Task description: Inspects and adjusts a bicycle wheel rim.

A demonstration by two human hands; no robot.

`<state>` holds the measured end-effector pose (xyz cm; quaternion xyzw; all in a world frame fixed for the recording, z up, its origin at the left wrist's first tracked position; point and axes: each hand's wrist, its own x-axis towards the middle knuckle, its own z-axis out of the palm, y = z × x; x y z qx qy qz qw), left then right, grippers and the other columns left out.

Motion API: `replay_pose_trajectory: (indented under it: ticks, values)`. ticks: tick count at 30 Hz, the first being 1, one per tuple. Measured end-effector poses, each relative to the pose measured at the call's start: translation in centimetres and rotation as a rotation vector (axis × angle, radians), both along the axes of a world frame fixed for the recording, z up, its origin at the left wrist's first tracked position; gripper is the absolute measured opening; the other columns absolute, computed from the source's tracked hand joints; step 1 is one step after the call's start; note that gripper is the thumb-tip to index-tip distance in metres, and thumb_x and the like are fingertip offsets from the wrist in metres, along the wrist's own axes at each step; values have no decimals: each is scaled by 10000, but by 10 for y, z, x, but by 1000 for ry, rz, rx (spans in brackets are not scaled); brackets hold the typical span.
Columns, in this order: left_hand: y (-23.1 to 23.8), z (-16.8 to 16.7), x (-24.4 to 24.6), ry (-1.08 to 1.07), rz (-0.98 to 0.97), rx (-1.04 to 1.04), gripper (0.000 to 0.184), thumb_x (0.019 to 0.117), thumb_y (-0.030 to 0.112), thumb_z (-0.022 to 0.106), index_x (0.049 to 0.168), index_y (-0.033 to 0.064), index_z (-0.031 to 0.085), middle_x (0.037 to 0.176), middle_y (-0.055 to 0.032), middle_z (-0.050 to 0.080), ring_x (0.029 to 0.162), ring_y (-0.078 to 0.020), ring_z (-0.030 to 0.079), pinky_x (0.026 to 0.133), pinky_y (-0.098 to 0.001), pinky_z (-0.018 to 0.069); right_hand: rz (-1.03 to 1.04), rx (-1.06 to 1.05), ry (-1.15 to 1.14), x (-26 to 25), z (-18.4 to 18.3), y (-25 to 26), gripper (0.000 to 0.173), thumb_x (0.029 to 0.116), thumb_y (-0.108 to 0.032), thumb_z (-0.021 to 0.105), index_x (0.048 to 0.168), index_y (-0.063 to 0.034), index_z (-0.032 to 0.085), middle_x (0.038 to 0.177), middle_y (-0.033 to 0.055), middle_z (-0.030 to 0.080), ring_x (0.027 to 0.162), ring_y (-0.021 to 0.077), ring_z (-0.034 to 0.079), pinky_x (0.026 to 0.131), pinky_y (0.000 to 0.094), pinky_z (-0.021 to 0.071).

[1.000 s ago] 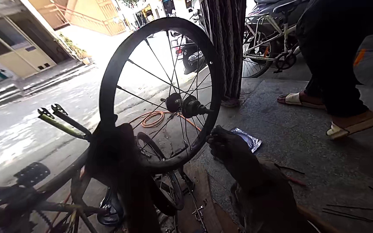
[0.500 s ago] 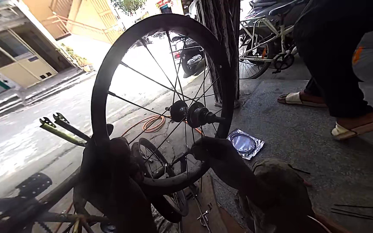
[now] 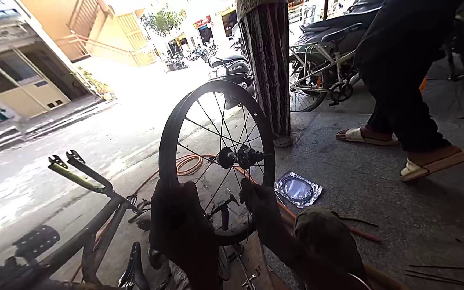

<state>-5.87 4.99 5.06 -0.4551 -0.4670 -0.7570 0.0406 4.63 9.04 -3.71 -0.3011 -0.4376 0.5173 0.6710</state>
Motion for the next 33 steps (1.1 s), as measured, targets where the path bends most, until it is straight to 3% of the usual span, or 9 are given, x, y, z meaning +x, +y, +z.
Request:
replay_pose_trajectory:
  ticks: [3, 11, 15, 18, 22, 25, 28, 30, 33]
  values:
    - [-5, 3, -10, -10, -20, -17, 282, 946, 94, 668, 1192, -37, 628, 788, 70, 621, 584, 37, 562, 501, -124, 479, 124, 120, -83, 14, 4, 1, 413, 1078, -257, 472, 729, -108, 635, 584, -33, 464, 481, 25, 371, 456, 183, 321]
    - [-13, 15, 3, 146, -37, 15, 325, 930, 166, 746, 1202, 19, 645, 939, 74, 683, 772, 20, 646, 678, -173, 566, 167, 46, -18, 9, 9, -11, 415, 1100, -313, 405, 783, -155, 622, 640, -45, 483, 518, 28, 412, 483, 171, 367]
    - [-16, 24, -20, 119, -151, -138, 296, 974, 234, 709, 1244, 119, 669, 807, 74, 634, 533, -17, 525, 439, -170, 439, 382, 94, -75, 35, 12, -10, 378, 1084, -341, 464, 884, -128, 703, 702, -25, 572, 561, 23, 496, 520, 175, 448]
    - [-29, 36, -22, 84, -229, -166, 326, 968, 222, 719, 1279, 141, 666, 826, 81, 647, 515, -22, 524, 403, -160, 422, 428, 268, -240, 45, 20, -9, 323, 1097, -180, 427, 1090, -9, 701, 862, 82, 690, 729, 122, 673, 685, 270, 607]
    - [-25, 35, -32, -177, -286, -196, 247, 1009, 222, 654, 1255, 191, 656, 676, 51, 527, 392, -52, 381, 320, -180, 345, 133, 454, -365, 46, 22, -22, 247, 1001, -47, 573, 1225, 26, 645, 1082, 129, 713, 916, 215, 712, 782, 343, 632]
    - [-22, 32, -40, -326, -280, -158, 192, 1024, 245, 632, 1197, 172, 671, 690, 67, 554, 422, -31, 434, 350, -168, 390, -315, 509, -415, 52, 8, -36, 304, 985, -105, 641, 1283, -45, 640, 1261, 75, 668, 1072, 188, 685, 891, 342, 620]
    - [-26, 25, -53, -373, -251, -127, 140, 1049, 294, 583, 1116, 182, 633, 625, 81, 512, 429, -28, 448, 380, -173, 415, -524, 380, -402, 65, -8, -43, 246, 1016, -174, 594, 1256, -115, 592, 1111, -4, 642, 952, 119, 655, 823, 294, 594]
    - [-26, 21, -59, -407, -265, -110, 154, 1084, 273, 494, 1066, 156, 592, 599, 80, 482, 423, -18, 443, 383, -160, 417, -466, 281, -395, 64, -19, -47, 207, 1018, -182, 570, 1219, -137, 586, 979, -15, 648, 794, 112, 653, 690, 291, 599]
    - [-27, 18, -56, -480, -333, -38, 244, 1119, 256, 386, 1019, 141, 575, 578, 89, 503, 392, 9, 439, 368, -135, 423, -341, 289, -414, 52, -25, -47, 234, 986, -137, 624, 1213, -101, 669, 978, 5, 694, 789, 122, 675, 698, 301, 613]
